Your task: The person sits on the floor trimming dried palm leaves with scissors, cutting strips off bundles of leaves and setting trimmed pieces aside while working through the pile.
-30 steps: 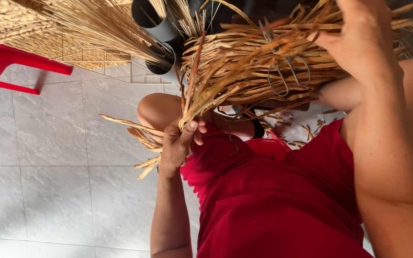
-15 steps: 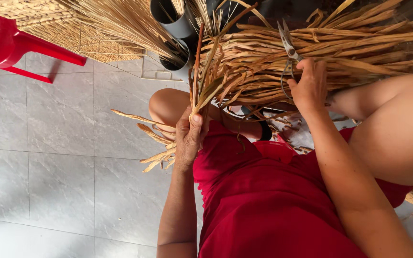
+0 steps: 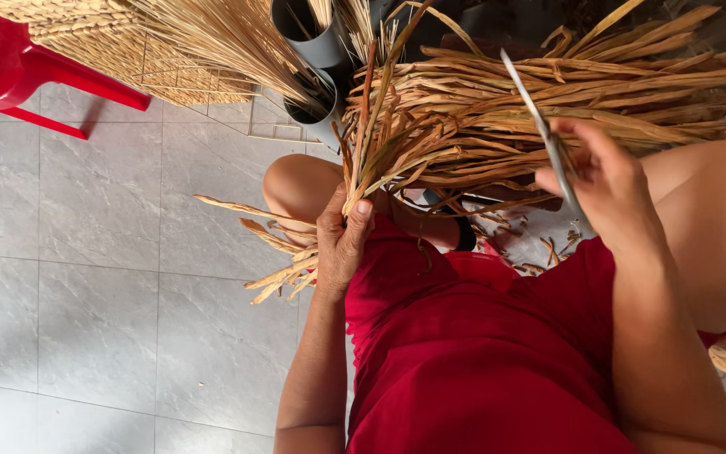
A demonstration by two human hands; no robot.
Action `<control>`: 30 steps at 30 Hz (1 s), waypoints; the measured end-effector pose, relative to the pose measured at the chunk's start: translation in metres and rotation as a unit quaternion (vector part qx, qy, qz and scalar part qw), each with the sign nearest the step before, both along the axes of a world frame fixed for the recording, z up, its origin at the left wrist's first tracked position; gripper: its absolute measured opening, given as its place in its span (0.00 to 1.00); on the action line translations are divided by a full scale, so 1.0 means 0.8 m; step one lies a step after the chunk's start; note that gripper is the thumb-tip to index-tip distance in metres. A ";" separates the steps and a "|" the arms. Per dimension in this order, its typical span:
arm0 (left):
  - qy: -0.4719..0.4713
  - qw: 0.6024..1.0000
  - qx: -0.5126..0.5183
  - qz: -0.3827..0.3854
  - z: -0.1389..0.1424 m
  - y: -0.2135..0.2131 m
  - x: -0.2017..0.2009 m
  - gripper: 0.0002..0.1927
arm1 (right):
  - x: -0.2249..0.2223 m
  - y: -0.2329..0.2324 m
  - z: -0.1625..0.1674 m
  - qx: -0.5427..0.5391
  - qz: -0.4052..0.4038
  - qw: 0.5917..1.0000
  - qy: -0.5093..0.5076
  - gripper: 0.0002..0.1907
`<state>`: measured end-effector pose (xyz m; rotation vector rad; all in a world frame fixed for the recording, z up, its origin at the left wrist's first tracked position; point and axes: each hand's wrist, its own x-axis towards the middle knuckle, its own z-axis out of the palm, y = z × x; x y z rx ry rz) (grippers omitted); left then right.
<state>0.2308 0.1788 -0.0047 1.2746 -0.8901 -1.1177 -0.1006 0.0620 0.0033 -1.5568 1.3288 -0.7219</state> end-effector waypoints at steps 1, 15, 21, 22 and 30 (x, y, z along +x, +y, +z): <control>-0.003 1.000 0.002 0.000 0.000 0.000 -0.001 0.23 | -0.002 0.015 0.012 -0.028 0.041 0.998 0.025 0.31; -0.168 0.981 -0.082 -0.053 0.016 0.011 -0.026 0.27 | 0.024 0.102 0.003 0.007 0.140 0.972 -0.186 0.38; -0.168 0.979 -0.094 -0.065 0.015 0.012 -0.027 0.28 | -0.002 0.107 -0.015 0.065 0.105 0.967 -0.225 0.36; -0.174 0.978 -0.093 -0.066 0.015 0.011 -0.027 0.29 | -0.004 0.106 -0.013 0.071 0.099 0.966 -0.228 0.35; -0.254 0.956 -0.072 -0.128 0.023 0.023 -0.031 0.29 | -0.006 0.082 0.031 0.001 0.186 0.981 -0.048 0.42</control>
